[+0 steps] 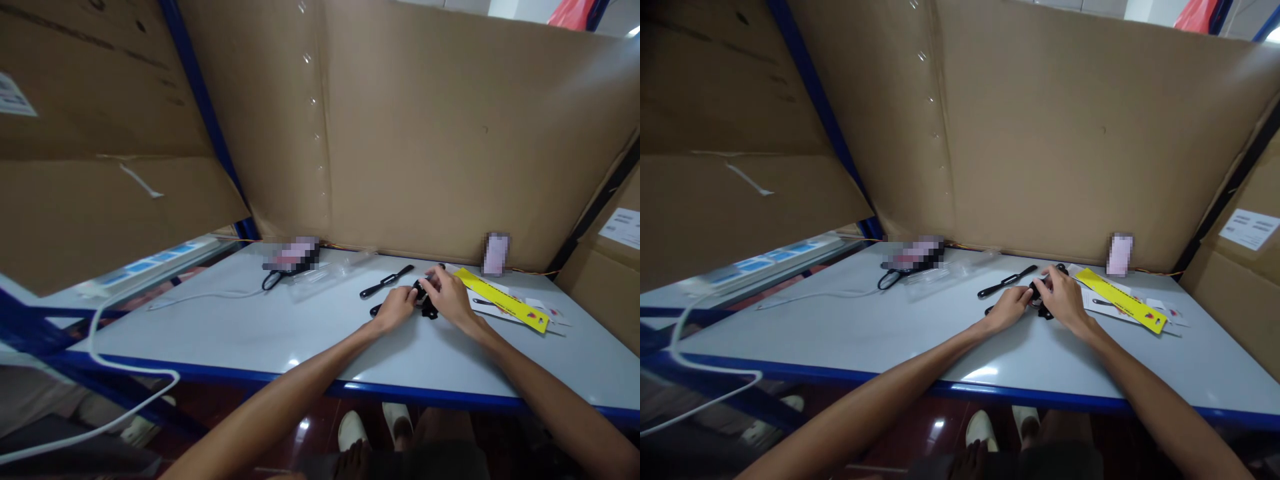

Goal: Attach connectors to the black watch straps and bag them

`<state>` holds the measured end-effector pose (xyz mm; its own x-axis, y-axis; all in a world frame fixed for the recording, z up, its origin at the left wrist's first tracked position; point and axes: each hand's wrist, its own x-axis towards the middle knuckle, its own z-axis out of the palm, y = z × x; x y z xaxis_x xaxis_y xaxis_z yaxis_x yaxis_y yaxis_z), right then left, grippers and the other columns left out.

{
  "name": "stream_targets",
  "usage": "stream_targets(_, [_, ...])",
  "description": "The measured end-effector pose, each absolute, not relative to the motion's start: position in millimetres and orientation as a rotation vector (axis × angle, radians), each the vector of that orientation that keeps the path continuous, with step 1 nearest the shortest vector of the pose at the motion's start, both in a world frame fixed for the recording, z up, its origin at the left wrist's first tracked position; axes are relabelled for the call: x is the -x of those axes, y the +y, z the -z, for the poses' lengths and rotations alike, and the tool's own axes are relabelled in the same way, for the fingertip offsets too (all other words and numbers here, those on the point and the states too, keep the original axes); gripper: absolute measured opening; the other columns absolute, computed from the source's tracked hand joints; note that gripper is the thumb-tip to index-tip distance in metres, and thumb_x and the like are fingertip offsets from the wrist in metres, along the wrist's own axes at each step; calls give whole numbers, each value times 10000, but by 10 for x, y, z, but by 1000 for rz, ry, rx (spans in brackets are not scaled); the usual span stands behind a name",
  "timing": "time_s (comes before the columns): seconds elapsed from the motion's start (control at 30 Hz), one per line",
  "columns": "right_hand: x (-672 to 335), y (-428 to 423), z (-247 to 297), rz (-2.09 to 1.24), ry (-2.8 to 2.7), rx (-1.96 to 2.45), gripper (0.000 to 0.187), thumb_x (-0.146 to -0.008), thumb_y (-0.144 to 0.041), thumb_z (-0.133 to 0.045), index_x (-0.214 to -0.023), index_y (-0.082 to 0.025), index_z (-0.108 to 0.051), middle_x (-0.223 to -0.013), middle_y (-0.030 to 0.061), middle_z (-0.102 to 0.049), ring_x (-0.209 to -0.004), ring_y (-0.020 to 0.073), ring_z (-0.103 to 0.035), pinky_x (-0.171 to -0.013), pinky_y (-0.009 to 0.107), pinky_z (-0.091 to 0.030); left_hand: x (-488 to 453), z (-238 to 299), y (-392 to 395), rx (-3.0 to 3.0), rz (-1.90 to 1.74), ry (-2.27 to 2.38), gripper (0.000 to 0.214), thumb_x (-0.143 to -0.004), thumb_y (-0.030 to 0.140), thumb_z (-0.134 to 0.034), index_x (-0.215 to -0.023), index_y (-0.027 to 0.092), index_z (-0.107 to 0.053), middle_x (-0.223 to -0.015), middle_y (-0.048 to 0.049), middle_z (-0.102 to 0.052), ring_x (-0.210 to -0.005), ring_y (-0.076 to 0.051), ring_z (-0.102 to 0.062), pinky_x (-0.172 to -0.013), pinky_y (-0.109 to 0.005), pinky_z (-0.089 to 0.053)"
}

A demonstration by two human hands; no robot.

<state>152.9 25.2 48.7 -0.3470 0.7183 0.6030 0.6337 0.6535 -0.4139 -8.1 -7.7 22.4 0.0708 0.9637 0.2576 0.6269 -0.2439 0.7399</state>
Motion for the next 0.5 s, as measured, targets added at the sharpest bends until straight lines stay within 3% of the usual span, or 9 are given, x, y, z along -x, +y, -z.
stream_targets(0.07, [-1533,269,-481,-142,-2100,1112,128,-911,-345,-649,-910,-218,-663,-748,15,-669,-671,202,-613,-640,312,-435,83,-220,-75,-1911,-1018,1578,379,-994,280,-404,-758,146,-669,-775,-93,-711,-732,-199,-605,-682,-288,-385])
stream_targets(0.13, [-1541,278,-466,-134,-2166,1045,67,-906,-254,-622,-883,-217,-673,-814,29,-686,-713,197,-622,-668,308,-441,85,-216,-72,-1910,-1006,1582,380,-992,284,-400,-769,143,-673,-768,-94,-708,-724,-200,-599,-675,-292,-378])
stream_targets(0.3, [-1550,240,-466,-101,-2211,834,281,-848,-65,-498,-890,-224,-725,-1042,68,-684,-925,205,-654,-781,303,-477,83,-219,-70,-1899,-1003,1552,386,-994,284,-385,-821,129,-694,-811,-107,-727,-758,-208,-621,-698,-293,-390])
stream_targets(0.37, [-1540,226,-482,-105,-2165,881,207,-877,-133,-545,-951,-216,-720,-1025,70,-691,-893,206,-656,-772,305,-479,81,-223,-75,-1901,-1006,1563,391,-993,285,-386,-811,129,-695,-810,-109,-727,-757,-208,-617,-695,-292,-389])
stream_targets(0.5, [-1518,251,-490,-122,-2099,1162,180,-933,-368,-629,-1000,-209,-682,-769,21,-689,-697,204,-626,-652,301,-428,81,-224,-88,-1916,-1016,1577,397,-994,293,-397,-777,137,-692,-781,-98,-718,-733,-199,-604,-686,-286,-382])
